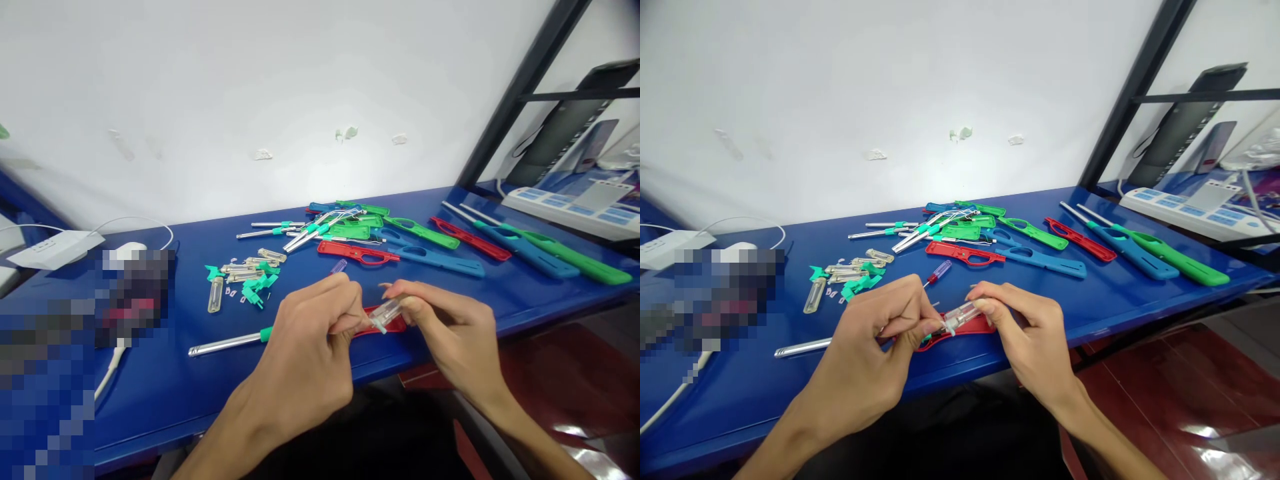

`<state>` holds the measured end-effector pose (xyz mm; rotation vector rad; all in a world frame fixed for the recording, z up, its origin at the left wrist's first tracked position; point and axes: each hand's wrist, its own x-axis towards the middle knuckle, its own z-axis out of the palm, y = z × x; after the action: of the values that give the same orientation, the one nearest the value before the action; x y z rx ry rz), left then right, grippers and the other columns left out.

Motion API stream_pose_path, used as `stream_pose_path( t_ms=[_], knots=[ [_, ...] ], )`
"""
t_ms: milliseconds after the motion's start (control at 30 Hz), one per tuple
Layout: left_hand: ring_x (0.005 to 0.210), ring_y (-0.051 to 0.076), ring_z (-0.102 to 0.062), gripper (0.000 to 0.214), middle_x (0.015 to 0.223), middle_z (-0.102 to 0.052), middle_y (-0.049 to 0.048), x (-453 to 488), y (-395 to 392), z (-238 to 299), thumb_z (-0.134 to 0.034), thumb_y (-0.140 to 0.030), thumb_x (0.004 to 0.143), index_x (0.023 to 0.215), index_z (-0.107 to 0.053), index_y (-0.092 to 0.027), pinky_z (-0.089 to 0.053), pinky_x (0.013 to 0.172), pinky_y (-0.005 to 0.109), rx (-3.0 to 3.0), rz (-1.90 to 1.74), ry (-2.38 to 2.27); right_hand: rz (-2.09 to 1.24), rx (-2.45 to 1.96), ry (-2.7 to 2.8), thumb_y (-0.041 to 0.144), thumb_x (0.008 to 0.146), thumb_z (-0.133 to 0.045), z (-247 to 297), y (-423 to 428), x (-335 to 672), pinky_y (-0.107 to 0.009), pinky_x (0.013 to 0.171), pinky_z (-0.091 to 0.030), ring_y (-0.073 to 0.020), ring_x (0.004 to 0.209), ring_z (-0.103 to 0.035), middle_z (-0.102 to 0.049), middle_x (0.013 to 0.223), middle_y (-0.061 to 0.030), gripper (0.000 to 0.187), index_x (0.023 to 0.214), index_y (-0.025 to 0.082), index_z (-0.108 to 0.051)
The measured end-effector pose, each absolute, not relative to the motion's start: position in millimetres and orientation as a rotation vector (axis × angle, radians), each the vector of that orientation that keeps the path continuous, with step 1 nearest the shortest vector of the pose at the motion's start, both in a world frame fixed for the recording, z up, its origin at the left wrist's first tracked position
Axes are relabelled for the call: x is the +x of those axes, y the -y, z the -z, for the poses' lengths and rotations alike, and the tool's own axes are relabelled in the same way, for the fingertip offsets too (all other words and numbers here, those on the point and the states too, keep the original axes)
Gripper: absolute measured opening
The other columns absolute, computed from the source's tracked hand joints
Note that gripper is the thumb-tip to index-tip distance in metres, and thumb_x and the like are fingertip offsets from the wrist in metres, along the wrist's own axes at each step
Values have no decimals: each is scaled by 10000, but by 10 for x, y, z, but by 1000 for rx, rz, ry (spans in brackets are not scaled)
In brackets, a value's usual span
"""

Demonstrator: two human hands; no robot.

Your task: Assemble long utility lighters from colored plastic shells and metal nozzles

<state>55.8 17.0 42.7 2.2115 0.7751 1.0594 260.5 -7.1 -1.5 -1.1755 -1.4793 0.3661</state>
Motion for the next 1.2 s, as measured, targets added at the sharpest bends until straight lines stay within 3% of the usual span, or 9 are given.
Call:
stream_pose_path(
  t_ms=[200, 400, 533, 667, 833, 1200],
  knots=[
    [668, 156, -443, 414, 742, -486, -26, 559, -170, -483, -496, -97, 997, 721, -221, -236, -305, 604, 338, 2063, -1006, -867, -213, -1225, 1561, 318, 1040, -608, 47, 80, 2577, -300, 662, -540, -166, 635, -671, -762, 784, 12, 213, 913, 264, -770],
    [654, 148, -425, 413, 746, -510, -24, 540, -212, -487, -497, -97, 1001, 697, -252, -232, -318, 601, 325, 2014, -982, -910, -272, -1216, 1559, 301, 1027, -646, 104, 67, 2586, -298, 770, -520, -185, 819, -686, -762, 950, 8, 93, 1027, 284, -738],
    [682, 162, -433, 400, 743, -471, -19, 546, -219, -449, -489, -63, 977, 708, -244, -228, -294, 610, 344, 2096, -983, -868, -339, -1213, 1593, 312, 1070, -565, 45, 49, 2567, -311, 805, -495, -194, 876, -677, -745, 976, -3, 169, 1069, 276, -729],
    [680, 166, -416, 413, 749, -405, -17, 642, -121, -383, -503, -19, 907, 731, -196, -233, -293, 603, 356, 2100, -1037, -754, -344, -1218, 1634, 308, 1110, -455, -18, 42, 2544, -310, 722, -448, -169, 752, -618, -671, 836, 9, 300, 964, 251, -710],
    [662, 160, -431, 430, 744, -415, -7, 779, 37, -349, -514, -35, 906, 712, -182, -228, -288, 571, 359, 2007, -1122, -781, -334, -1201, 1577, 309, 1119, -403, -21, 58, 2522, -313, 628, -386, -147, 625, -505, -530, 696, 28, 392, 775, 230, -571],
    [641, 154, -434, 468, 691, -405, -3, 869, 44, -270, -522, -111, 962, 670, -170, -212, -310, 573, 343, 1813, -1237, -861, -281, -1312, 1600, 326, 1136, -301, 22, 5, 2488, -318, 664, -416, -165, 649, -543, -567, 721, 18, 396, 837, 246, -549]
  ],
)
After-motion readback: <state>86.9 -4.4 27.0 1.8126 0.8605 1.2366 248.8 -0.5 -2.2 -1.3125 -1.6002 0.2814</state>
